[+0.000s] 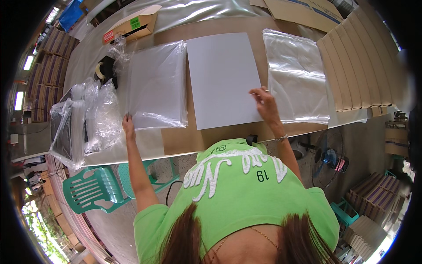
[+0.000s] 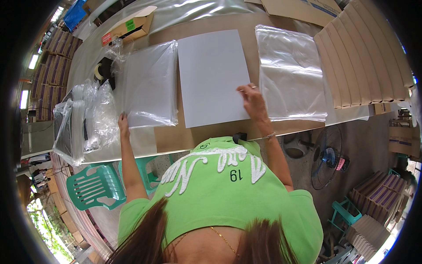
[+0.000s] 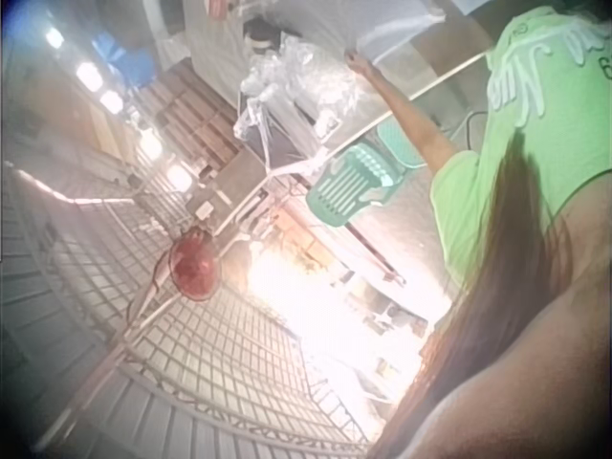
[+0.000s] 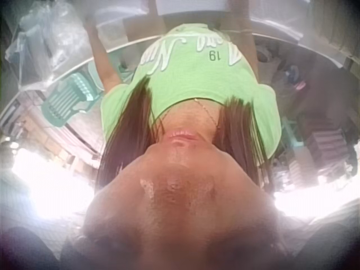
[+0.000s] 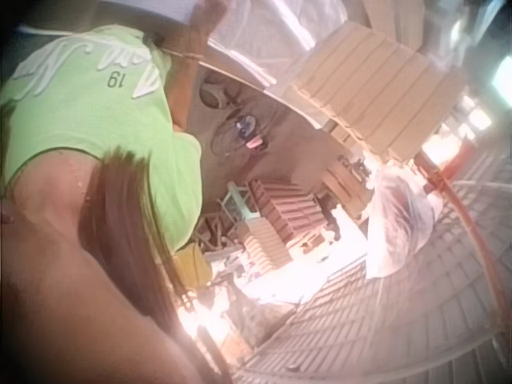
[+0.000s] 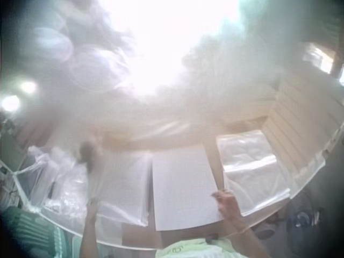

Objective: The person picks up a plastic bag, opens it by hand, and slides a large flat black panel into it before setting it down.

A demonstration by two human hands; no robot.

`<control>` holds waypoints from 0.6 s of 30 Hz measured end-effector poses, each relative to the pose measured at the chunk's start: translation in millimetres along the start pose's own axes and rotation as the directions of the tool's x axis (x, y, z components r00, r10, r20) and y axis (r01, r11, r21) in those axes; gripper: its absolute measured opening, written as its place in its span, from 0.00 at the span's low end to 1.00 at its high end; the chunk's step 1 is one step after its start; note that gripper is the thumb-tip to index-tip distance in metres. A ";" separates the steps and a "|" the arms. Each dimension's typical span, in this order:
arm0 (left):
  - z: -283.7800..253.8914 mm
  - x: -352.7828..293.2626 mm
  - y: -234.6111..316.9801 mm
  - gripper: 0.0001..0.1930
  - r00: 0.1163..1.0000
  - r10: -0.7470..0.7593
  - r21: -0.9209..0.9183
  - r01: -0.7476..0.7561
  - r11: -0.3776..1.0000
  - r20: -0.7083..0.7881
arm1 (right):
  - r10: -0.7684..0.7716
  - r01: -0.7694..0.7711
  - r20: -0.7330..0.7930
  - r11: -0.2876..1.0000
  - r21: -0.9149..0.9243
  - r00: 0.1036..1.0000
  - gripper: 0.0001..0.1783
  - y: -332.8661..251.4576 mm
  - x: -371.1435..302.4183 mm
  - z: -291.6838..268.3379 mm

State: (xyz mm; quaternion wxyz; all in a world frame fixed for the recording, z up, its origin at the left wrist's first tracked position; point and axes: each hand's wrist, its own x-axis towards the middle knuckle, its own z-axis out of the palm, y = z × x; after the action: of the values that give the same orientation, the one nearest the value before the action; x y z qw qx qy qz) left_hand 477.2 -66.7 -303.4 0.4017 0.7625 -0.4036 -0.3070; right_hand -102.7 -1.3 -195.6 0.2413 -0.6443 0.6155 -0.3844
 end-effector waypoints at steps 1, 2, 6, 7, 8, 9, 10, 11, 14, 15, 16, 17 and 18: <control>-6.3 2.1 -7.6 0.21 0.999 0.041 0.041 -0.039 0.998 -0.036 | 0.022 -0.023 -0.054 1.000 -0.008 0.998 0.07 6.8 0.3 -7.1; 3.0 3.8 -4.9 0.21 0.998 0.054 0.046 -0.052 0.998 -0.042 | 0.069 -0.077 -0.129 0.996 -0.052 0.989 0.07 17.5 -0.9 -14.2; 14.2 8.2 13.9 0.20 0.981 0.169 0.278 -0.138 0.951 -0.093 | 0.156 -0.232 -0.335 0.952 -0.200 0.929 0.08 70.7 -5.3 -35.6; 6.1 6.8 12.3 0.20 0.972 0.209 0.386 -0.151 0.910 -0.111 | 0.163 -0.253 -0.342 0.938 -0.237 0.925 0.09 78.6 -4.6 -32.7; 8.9 4.5 15.9 0.19 0.968 0.198 0.452 -0.110 0.885 -0.152 | 0.173 -0.286 -0.364 0.915 -0.284 0.915 0.09 86.5 -4.3 -33.0; 20.0 0.0 24.5 0.19 0.966 0.194 0.506 -0.083 0.859 -0.170 | 0.187 -0.336 -0.402 0.879 -0.339 0.896 0.09 97.3 -8.2 -38.7; 29.0 -5.2 33.8 0.20 0.963 0.193 0.558 -0.057 0.828 -0.188 | 0.123 -0.313 -0.434 0.862 -0.399 0.893 0.11 107.8 -8.6 -38.8; 32.2 -11.9 40.1 0.19 0.953 0.210 0.582 -0.046 0.812 -0.218 | 0.125 -0.317 -0.438 0.860 -0.400 0.890 0.10 114.5 -9.2 -38.5; 37.5 -25.5 59.5 0.19 0.923 0.274 0.633 -0.044 0.773 -0.270 | 0.198 -0.365 -0.427 0.861 -0.354 0.882 0.06 117.7 -5.9 -36.3; 43.8 -30.6 70.2 0.18 0.917 0.304 0.639 -0.073 0.766 -0.259 | 0.210 -0.383 -0.464 0.868 -0.316 0.860 0.06 122.4 -6.3 -39.3; 50.5 -33.6 82.2 0.18 0.910 0.332 0.644 -0.101 0.758 -0.248 | 0.222 -0.398 -0.499 0.874 -0.279 0.837 0.05 127.2 -6.7 -42.5; 50.3 -34.9 87.8 0.17 0.889 0.409 0.625 -0.203 0.753 -0.204 | 0.228 -0.399 -0.520 0.885 -0.242 0.823 0.05 128.3 -4.2 -42.6; 51.1 -35.7 93.3 0.17 0.860 0.484 0.601 -0.302 0.740 -0.163 | 0.229 -0.382 -0.557 0.908 -0.174 0.798 0.05 129.0 -2.8 -42.8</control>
State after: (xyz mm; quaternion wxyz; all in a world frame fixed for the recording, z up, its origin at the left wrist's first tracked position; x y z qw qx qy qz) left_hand 385.0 -87.3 -242.9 0.2766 0.7796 -0.5604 0.0398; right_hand -214.9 -7.9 -272.2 0.0305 -0.4330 0.8019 -0.4105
